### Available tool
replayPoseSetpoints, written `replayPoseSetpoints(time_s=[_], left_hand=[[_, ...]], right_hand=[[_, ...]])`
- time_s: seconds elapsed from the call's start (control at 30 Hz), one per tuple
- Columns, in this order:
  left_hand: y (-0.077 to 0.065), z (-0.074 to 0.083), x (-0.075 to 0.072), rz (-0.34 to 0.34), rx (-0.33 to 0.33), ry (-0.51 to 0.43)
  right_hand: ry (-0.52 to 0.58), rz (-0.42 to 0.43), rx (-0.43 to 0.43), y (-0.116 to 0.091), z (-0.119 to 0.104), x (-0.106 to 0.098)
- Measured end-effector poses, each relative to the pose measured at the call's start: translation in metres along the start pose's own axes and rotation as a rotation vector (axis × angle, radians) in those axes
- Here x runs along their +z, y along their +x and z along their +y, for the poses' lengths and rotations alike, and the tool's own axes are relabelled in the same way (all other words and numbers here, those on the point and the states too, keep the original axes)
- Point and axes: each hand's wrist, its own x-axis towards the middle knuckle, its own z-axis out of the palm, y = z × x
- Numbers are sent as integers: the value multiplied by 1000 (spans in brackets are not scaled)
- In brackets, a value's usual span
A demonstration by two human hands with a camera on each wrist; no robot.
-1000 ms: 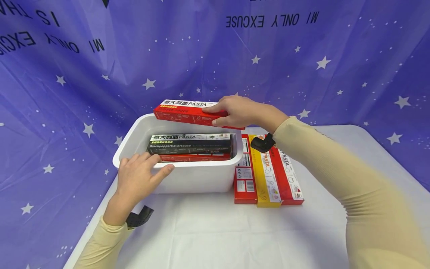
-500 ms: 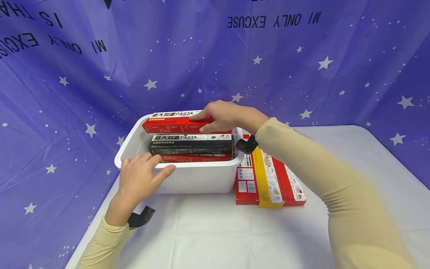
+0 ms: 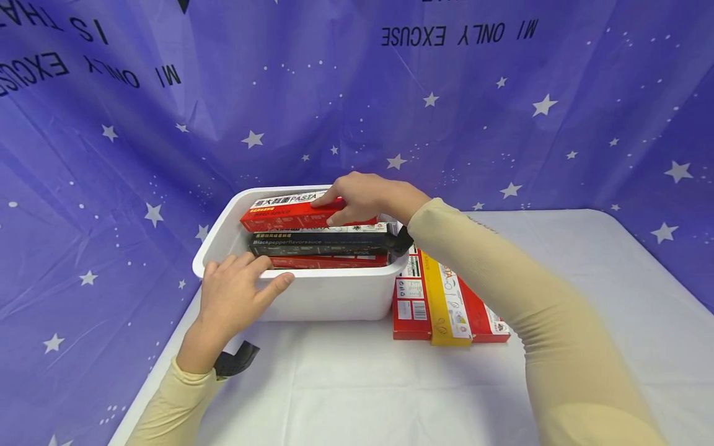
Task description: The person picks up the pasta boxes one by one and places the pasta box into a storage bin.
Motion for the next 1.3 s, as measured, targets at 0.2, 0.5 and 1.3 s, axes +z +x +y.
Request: replayPoseSetpoints(time_s=[0.2, 0.5, 1.3], left_hand=[[0, 0, 0, 1, 2, -1], [1, 2, 0, -9, 1, 4], [1, 0, 0, 6, 5, 0]], right_hand=[[-3, -16, 11, 6, -2, 5], [-27, -34, 12, 11, -4, 7], [-23, -37, 30, 17, 1, 12]])
